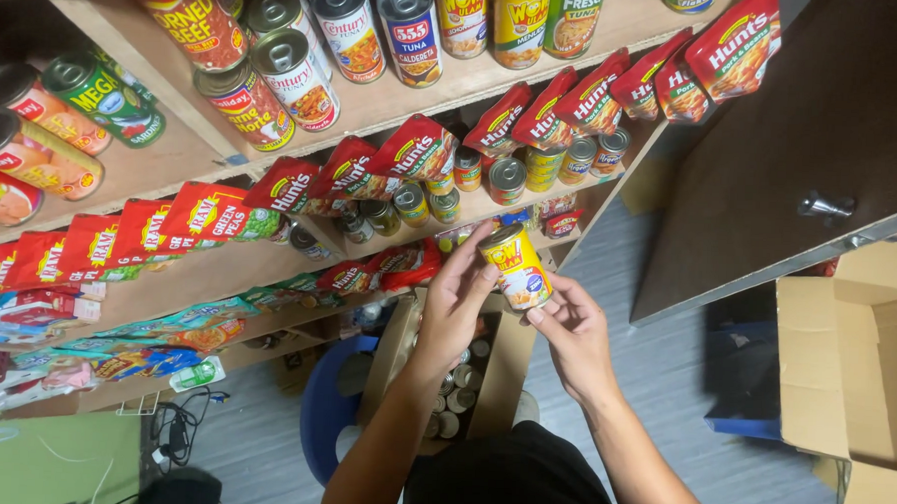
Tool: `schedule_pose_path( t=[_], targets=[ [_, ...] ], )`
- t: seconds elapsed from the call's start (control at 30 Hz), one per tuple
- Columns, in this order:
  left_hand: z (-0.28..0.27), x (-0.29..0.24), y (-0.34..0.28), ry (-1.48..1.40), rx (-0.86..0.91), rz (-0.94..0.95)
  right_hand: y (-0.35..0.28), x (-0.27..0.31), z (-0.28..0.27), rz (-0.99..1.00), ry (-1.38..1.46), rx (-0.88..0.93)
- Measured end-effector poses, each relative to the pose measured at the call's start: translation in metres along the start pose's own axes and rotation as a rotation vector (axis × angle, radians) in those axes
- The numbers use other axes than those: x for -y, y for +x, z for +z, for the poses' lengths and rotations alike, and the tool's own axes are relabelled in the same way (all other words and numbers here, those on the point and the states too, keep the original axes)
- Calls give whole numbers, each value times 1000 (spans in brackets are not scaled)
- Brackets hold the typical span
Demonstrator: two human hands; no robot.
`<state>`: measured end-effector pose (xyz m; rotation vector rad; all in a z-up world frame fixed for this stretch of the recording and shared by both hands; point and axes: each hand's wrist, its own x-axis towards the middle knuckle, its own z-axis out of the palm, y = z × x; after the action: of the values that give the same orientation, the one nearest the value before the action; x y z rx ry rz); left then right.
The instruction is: Stocking canned goods and pouches from a box onto wooden grocery store shelves.
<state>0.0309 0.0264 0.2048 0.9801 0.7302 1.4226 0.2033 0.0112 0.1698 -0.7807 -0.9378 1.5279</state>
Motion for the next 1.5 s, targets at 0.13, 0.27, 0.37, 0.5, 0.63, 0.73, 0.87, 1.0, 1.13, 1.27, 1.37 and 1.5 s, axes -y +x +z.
schedule_pose_path(
  t=[0.13,0.27,0.37,0.5,0.63,0.73,0.87,1.0,1.13,1.27,1.37,1.5],
  targets=[
    [-4,6,1,19,14,3,1,-7,-5,1,2,-4],
    [5,-2,4,137,8,4,4,-8,-2,0,-85,-2],
    [6,-4,5,127,-11,23,7,-7,-1,4,-99,7],
    [5,-9,4,153,0,60,11,-4,0,37,-107,53],
    [6,-16,5,203,4,111,14,0,0,18,-176,38],
    [5,-16,4,233,13,142,16,5,3,-98,-190,88],
    [5,-14,3,250,16,176,21,12,9,-201,-280,150],
    [4,-8,3,203,15,144,26,25,18,-330,-580,91],
    [5,-27,14,328,9,178,39,48,32,-243,-656,41],
    [11,-57,39,475,28,330,64,69,52,-553,-803,40],
    [15,-85,60,771,-24,497,91,75,66,-656,-783,28],
    [15,-118,97,1319,-114,804,138,76,84,-823,-781,-47]
  ],
)
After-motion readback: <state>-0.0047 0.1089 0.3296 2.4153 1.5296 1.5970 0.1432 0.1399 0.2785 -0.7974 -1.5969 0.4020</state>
